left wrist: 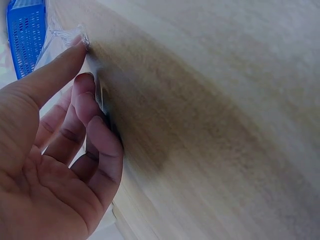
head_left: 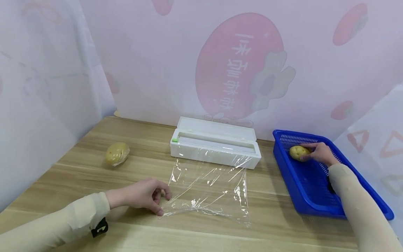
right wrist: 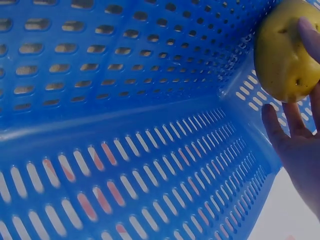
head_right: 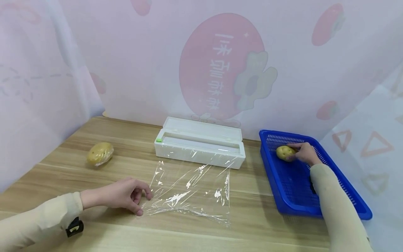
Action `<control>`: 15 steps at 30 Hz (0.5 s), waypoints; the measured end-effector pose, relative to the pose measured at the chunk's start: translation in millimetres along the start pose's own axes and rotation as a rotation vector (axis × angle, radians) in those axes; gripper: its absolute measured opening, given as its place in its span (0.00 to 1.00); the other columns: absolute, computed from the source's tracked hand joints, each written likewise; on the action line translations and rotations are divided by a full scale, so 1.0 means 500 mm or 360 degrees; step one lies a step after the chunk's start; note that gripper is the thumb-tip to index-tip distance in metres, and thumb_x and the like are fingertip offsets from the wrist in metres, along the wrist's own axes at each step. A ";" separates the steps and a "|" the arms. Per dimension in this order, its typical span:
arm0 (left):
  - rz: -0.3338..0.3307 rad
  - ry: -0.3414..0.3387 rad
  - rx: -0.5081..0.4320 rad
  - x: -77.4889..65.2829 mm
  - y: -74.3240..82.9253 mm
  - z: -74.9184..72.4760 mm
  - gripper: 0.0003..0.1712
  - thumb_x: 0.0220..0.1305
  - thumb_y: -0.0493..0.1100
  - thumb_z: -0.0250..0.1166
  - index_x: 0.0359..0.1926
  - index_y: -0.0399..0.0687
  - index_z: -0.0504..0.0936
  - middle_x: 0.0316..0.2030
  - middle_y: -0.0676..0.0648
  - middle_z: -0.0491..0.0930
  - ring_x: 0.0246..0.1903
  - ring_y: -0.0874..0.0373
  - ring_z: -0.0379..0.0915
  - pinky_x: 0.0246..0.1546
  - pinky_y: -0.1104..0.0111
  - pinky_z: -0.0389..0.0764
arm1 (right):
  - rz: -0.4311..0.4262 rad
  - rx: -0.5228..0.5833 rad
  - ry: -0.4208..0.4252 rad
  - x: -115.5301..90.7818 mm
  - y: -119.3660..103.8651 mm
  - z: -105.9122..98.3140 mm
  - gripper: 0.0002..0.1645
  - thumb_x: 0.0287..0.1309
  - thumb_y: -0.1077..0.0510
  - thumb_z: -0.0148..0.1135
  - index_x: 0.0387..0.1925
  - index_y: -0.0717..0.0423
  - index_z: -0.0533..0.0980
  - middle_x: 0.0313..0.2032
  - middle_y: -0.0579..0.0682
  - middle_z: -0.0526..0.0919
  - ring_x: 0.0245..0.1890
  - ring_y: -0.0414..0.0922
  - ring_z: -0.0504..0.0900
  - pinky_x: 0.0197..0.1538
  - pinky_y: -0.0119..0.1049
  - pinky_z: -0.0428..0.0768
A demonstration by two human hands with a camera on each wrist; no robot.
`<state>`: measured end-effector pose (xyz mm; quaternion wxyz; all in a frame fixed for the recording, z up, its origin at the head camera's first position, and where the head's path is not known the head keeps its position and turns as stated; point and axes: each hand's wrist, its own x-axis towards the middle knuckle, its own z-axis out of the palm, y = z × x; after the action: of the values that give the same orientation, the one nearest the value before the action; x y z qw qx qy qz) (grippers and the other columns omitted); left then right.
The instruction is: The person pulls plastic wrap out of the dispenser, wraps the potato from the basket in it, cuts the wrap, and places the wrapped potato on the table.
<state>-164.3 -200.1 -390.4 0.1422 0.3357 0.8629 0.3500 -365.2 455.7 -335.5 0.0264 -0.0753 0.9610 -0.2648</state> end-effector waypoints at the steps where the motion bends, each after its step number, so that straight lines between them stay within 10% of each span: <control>1: 0.0000 -0.0002 0.0001 -0.001 0.000 0.000 0.20 0.46 0.44 0.80 0.39 0.51 0.81 0.19 0.58 0.76 0.20 0.67 0.70 0.24 0.71 0.74 | -0.0003 -0.0007 0.0007 0.001 0.001 0.001 0.44 0.49 0.53 0.77 0.65 0.65 0.70 0.62 0.75 0.66 0.59 0.69 0.66 0.59 0.65 0.64; 15: -0.0015 -0.0009 -0.0003 -0.003 0.005 -0.002 0.20 0.46 0.44 0.80 0.40 0.51 0.80 0.20 0.57 0.76 0.20 0.67 0.70 0.23 0.71 0.74 | 0.0013 -0.0010 0.0046 0.003 0.010 0.006 0.44 0.46 0.49 0.79 0.63 0.64 0.73 0.59 0.71 0.72 0.53 0.64 0.73 0.52 0.59 0.73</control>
<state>-162.5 -200.2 -387.9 0.1466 0.3324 0.8638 0.3492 -366.9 458.3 -340.8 0.0134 -0.0676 0.9624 -0.2626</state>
